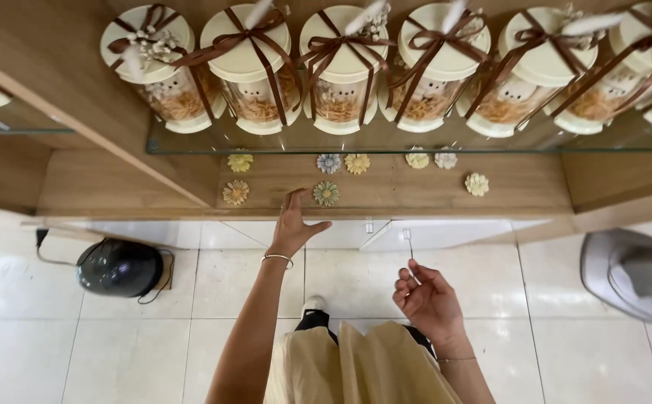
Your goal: The recorder selects small flower-shaped craft decorations from a display shelf and places them onto a workstation to organize them with others.
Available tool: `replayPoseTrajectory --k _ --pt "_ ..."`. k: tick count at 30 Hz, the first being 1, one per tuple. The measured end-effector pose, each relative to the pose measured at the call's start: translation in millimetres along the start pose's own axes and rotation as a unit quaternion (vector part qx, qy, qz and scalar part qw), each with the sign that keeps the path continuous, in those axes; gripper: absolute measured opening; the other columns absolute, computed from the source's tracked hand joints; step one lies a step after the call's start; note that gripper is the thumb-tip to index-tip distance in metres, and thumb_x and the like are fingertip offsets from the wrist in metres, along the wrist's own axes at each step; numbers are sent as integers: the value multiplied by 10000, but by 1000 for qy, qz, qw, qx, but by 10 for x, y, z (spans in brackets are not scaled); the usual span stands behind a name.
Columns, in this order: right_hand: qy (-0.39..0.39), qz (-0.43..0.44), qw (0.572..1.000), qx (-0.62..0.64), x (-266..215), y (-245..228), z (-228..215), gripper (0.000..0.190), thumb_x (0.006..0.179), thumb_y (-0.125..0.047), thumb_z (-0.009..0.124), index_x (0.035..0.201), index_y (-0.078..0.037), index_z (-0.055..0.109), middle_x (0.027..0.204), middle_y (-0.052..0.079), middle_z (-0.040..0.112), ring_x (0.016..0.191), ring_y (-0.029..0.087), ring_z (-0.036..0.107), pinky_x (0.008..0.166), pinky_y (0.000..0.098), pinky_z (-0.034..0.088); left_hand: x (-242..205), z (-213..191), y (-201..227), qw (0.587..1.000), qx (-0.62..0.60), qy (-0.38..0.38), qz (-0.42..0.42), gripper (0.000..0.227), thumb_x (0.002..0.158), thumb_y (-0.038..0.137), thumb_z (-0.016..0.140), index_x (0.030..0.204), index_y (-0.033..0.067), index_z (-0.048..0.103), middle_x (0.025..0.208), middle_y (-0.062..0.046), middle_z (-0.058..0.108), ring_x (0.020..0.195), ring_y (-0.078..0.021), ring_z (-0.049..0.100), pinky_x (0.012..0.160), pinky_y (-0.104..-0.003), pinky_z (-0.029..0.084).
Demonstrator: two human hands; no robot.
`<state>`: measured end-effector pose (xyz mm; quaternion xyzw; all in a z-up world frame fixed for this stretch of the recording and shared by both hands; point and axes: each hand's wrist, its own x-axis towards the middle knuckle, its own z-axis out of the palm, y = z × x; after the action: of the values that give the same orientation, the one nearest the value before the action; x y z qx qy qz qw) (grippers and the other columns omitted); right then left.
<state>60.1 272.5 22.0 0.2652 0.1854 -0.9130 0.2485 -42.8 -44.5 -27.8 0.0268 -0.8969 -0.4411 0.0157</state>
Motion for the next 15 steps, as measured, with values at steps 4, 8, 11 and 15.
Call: replayPoseTrajectory --k 4,8,11,15 --pt "50 -10 999 -16 -34 360 182 184 978 -201 547 1046 -72 659 917 85 674 818 219 611 742 341 525 235 37 -248 999 -15 -30 20 934 646 353 944 1401 89 462 1444 -130 516 1325 -348 512 1117 -418 432" --pt "73 -44 996 -14 -282 517 97 182 982 -188 541 1060 -69 656 910 82 684 805 218 626 733 345 535 270 183 -341 995 24 -99 -18 948 695 426 916 1448 124 426 1423 -131 562 1298 -355 541 1109 -433 448" --pt "84 -84 993 -4 -267 461 120 190 981 -191 529 1064 -71 652 909 83 686 803 217 631 731 344 540 513 229 -296 989 92 -112 5 934 671 467 915 1415 148 448 1382 -119 592 1265 -344 553 1088 -456 425" --pt "114 -105 988 15 -391 627 94 197 983 -193 521 1080 -71 642 917 86 685 801 208 628 734 336 541 533 400 -393 989 98 -52 99 826 695 493 897 1340 136 524 1328 -144 639 1226 -344 580 1063 -470 416"
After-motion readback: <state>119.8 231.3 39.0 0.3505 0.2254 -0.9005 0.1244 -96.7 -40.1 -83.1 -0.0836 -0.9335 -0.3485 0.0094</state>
